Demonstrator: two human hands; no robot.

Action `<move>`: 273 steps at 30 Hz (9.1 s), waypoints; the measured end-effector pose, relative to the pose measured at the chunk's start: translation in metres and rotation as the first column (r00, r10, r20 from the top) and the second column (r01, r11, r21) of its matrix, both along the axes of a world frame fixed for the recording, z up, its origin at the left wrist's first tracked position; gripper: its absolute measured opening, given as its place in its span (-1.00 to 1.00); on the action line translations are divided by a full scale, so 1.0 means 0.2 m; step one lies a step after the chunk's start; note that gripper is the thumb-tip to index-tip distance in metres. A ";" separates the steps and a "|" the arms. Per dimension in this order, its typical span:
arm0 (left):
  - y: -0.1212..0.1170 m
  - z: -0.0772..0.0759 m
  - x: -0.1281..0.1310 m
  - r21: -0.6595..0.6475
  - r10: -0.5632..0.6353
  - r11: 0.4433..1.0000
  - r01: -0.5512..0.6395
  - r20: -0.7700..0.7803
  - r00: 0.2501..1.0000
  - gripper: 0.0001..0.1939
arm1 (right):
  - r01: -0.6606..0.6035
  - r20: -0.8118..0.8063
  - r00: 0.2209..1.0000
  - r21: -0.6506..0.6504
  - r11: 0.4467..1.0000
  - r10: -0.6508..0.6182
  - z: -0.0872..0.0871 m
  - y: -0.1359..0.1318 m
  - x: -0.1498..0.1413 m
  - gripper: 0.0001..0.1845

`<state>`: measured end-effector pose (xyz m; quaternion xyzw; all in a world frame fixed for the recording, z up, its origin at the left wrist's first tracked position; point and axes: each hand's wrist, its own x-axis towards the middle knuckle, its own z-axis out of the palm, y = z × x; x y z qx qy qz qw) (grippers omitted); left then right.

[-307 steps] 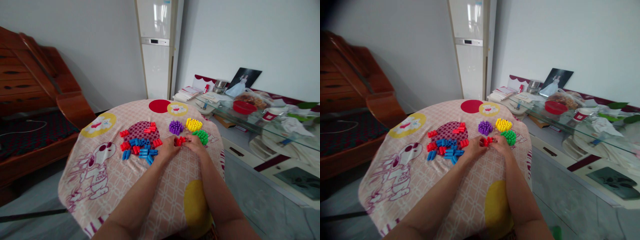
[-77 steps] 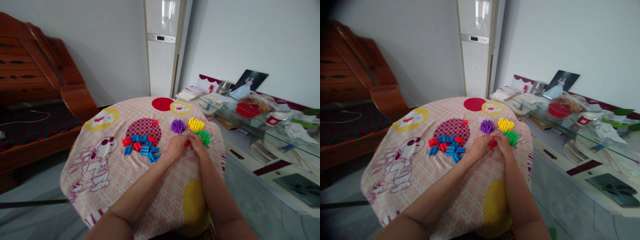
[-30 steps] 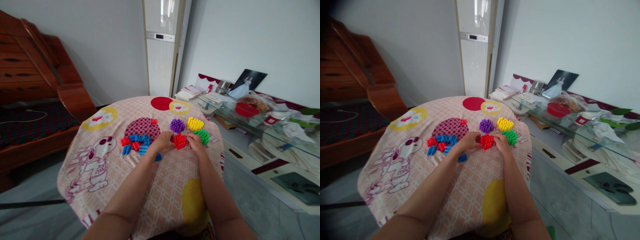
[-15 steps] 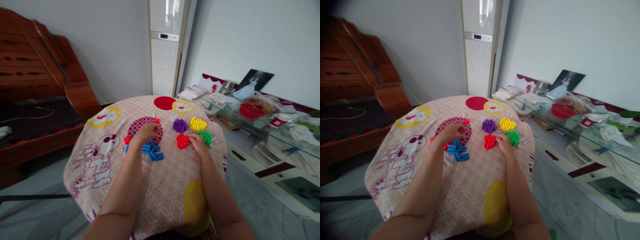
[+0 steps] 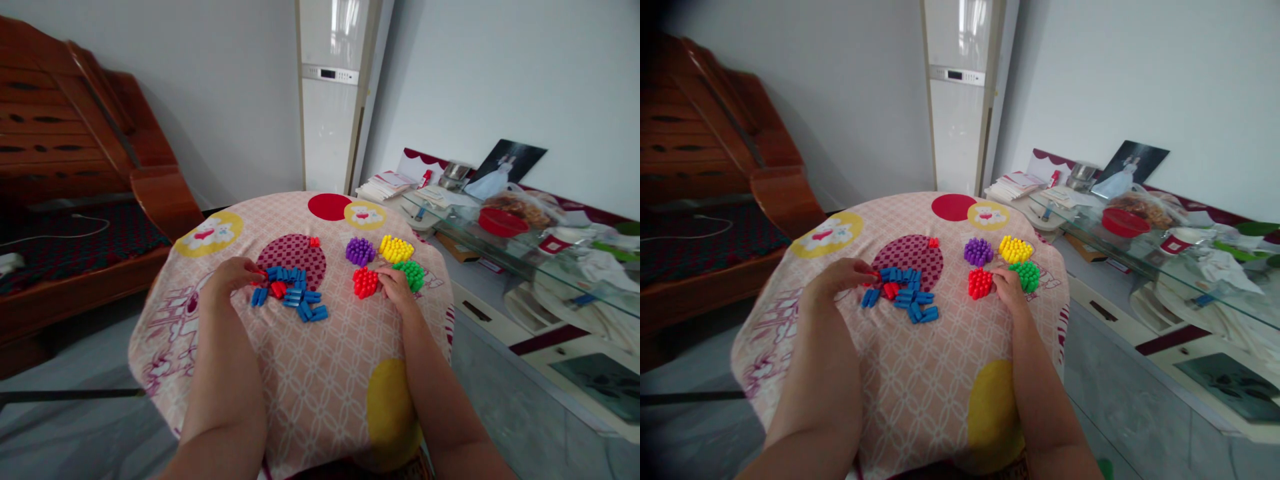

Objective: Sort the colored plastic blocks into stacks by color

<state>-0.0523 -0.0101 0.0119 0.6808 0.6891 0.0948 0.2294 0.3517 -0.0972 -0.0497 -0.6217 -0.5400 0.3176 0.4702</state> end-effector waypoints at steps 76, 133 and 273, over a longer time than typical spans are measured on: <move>-0.13 -0.07 0.88 0.172 -0.507 0.855 0.489 0.078 0.858 -0.87 | -0.026 0.046 0.999 -0.016 1.000 0.027 0.01 0.00 0.00 -0.57; -0.12 -0.19 0.94 0.331 -0.598 0.800 0.501 0.362 0.715 -0.41 | -0.050 0.104 0.993 -0.063 0.997 0.056 0.06 -0.01 -0.01 -0.50; -0.19 -0.13 0.56 0.427 -0.108 0.886 0.182 -0.192 0.976 -0.81 | -0.029 0.011 1.000 -0.032 0.999 0.029 0.01 0.01 -0.02 -0.55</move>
